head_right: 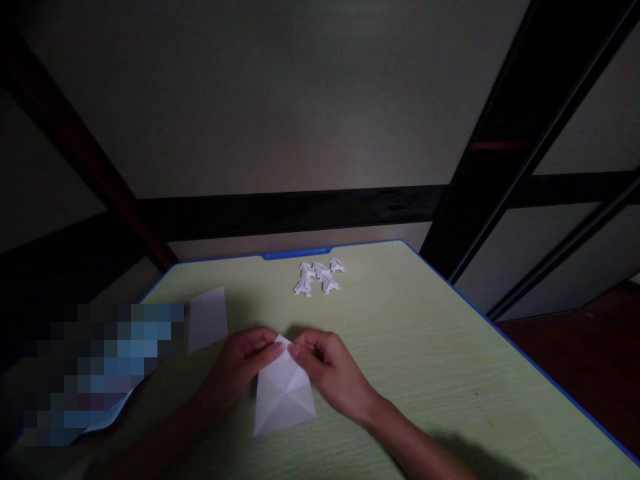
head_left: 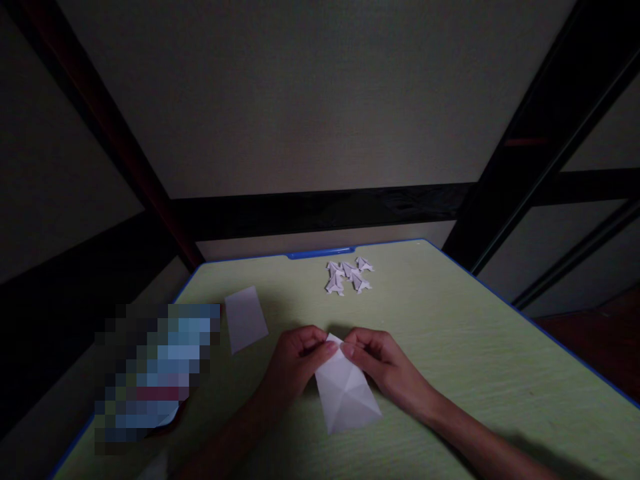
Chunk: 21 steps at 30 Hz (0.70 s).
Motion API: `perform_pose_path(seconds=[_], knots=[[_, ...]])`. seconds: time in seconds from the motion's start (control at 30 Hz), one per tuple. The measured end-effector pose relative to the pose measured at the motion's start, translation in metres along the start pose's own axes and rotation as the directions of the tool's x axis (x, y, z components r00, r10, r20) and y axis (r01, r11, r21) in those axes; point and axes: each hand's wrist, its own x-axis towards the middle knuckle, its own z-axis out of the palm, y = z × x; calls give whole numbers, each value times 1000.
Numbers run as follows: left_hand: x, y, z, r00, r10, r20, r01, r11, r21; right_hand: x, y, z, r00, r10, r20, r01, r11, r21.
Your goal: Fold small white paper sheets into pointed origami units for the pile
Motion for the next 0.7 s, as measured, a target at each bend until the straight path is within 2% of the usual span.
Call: perform_pose_path(seconds=[0.2, 0.33, 0.43, 0.57, 0.7], knots=[[1, -6, -1, 992, 82, 98, -88, 994, 59, -1, 1, 0, 999, -21, 29, 23, 997, -75], [1, -8, -1, 986, 110, 127, -124, 986, 114, -2, -2, 0, 999, -2, 43, 8, 991, -130], [-1, -6, 1, 988, 119, 102, -134, 978, 157, -2, -2, 0, 999, 19, 44, -13, 990, -144], [-3, -3, 2, 990, 139, 13, -138, 963, 229, 0, -1, 0, 999, 34, 0, -33, 986, -166], [-2, -2, 3, 988, 149, -28, -137, 957, 258, 1, 1, 0, 999, 6, -32, -13, 981, -192]])
